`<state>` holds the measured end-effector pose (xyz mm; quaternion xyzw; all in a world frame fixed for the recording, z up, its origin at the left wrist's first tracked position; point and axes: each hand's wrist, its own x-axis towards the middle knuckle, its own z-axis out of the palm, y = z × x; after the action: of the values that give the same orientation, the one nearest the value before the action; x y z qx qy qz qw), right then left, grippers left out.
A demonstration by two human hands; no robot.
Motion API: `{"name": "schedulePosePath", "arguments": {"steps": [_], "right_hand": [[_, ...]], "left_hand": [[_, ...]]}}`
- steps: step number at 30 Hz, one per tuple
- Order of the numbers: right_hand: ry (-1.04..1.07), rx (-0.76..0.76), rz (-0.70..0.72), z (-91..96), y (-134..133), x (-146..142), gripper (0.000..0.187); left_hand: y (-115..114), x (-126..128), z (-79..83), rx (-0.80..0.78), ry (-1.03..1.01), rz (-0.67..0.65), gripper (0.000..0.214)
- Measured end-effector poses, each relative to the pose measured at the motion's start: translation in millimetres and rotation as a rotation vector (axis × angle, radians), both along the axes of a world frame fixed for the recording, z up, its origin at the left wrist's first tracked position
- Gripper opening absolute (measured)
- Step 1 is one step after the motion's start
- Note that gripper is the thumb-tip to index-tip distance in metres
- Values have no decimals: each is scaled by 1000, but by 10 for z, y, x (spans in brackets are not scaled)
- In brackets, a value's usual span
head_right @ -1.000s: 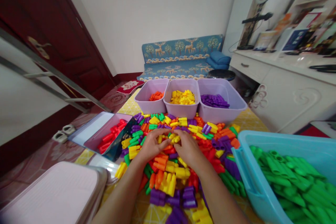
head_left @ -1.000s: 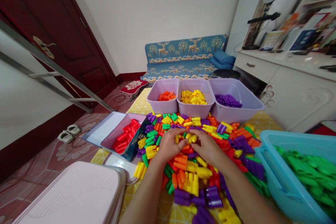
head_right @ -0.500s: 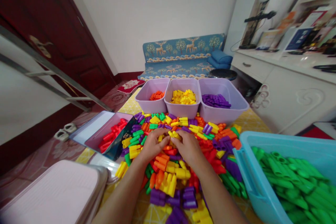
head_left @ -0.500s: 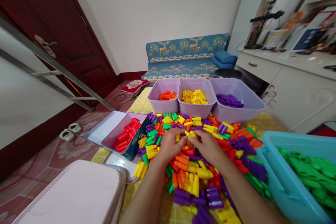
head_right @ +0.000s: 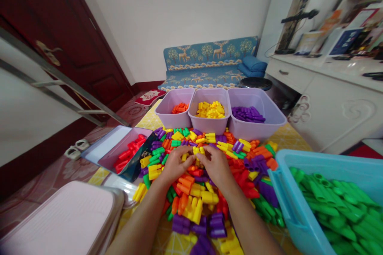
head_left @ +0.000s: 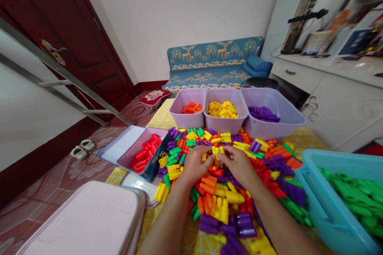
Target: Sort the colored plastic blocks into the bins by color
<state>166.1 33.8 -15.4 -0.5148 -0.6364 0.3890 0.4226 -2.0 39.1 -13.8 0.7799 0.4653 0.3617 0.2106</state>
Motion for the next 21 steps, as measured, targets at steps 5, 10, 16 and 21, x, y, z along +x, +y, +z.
{"name": "schedulePosePath", "arguments": {"steps": [5,10,16,21], "right_hand": [[-42,30,-37,62,8,42,24],[-103,-14,-1,235,-16,206,30],[-149,-94,41,361,-51,375,22],[458,140,-209,539,-81,281,58]], "left_hand": [[15,9,-31,-2,-47,-1,15],[28,11,-56,-32,-143,100,20],[36,7,-84,-24,-158,152,17],[28,14,-51,1,-192,154,12]]}}
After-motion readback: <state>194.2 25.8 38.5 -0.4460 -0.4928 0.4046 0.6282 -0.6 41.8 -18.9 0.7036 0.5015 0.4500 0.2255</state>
